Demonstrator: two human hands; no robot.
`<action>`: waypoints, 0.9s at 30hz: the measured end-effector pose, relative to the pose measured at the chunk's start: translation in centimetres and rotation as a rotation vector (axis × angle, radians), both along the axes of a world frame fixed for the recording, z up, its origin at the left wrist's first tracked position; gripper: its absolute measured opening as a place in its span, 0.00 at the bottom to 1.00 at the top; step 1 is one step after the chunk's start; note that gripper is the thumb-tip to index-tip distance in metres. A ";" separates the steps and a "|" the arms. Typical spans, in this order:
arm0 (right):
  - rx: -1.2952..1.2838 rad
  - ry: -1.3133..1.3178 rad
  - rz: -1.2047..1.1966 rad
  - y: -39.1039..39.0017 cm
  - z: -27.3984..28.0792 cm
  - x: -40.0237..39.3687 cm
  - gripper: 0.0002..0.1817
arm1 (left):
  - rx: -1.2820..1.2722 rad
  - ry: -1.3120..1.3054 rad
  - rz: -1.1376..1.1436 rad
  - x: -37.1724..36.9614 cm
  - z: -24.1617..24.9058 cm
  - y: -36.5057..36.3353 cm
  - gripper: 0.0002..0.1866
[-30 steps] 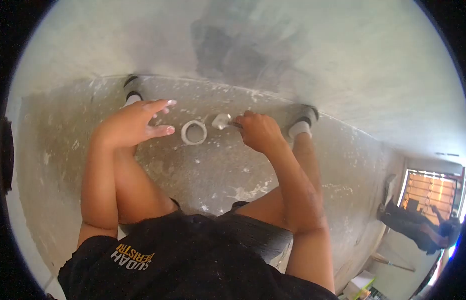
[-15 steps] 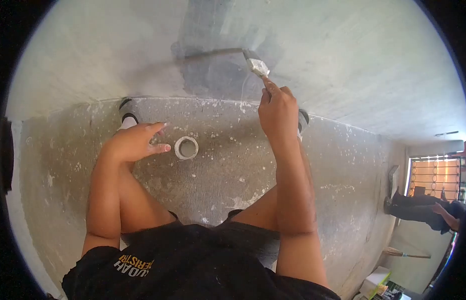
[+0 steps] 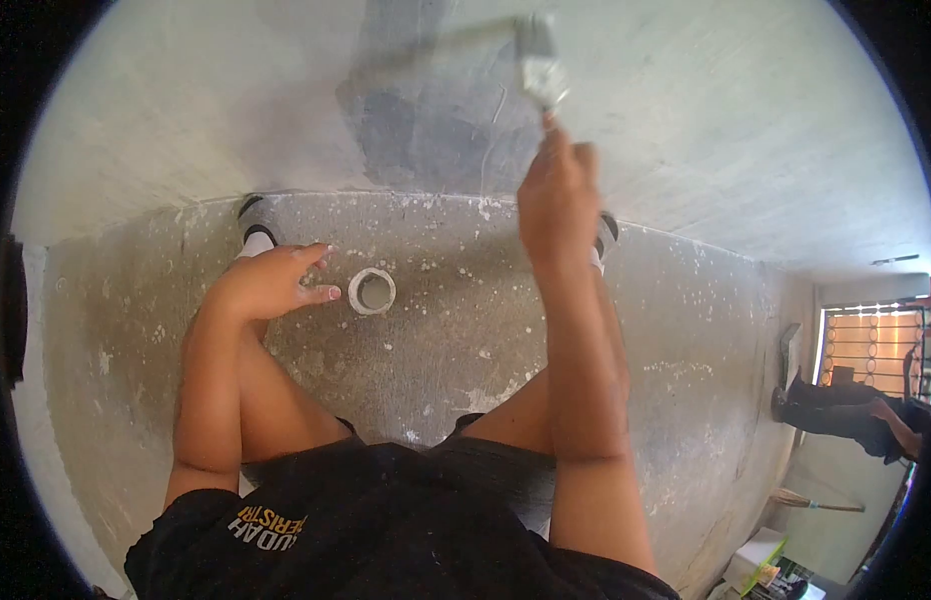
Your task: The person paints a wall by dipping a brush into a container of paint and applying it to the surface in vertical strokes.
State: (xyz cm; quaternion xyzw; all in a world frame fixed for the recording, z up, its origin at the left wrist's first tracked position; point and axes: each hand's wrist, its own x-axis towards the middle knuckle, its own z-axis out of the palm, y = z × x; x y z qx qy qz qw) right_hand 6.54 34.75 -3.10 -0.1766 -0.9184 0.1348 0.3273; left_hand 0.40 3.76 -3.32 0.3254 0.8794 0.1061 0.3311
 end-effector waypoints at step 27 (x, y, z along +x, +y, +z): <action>0.161 0.096 -0.037 -0.9 5.3 -2.7 0.17 | -0.003 -0.001 0.000 0.1 -0.1 -1.1 0.39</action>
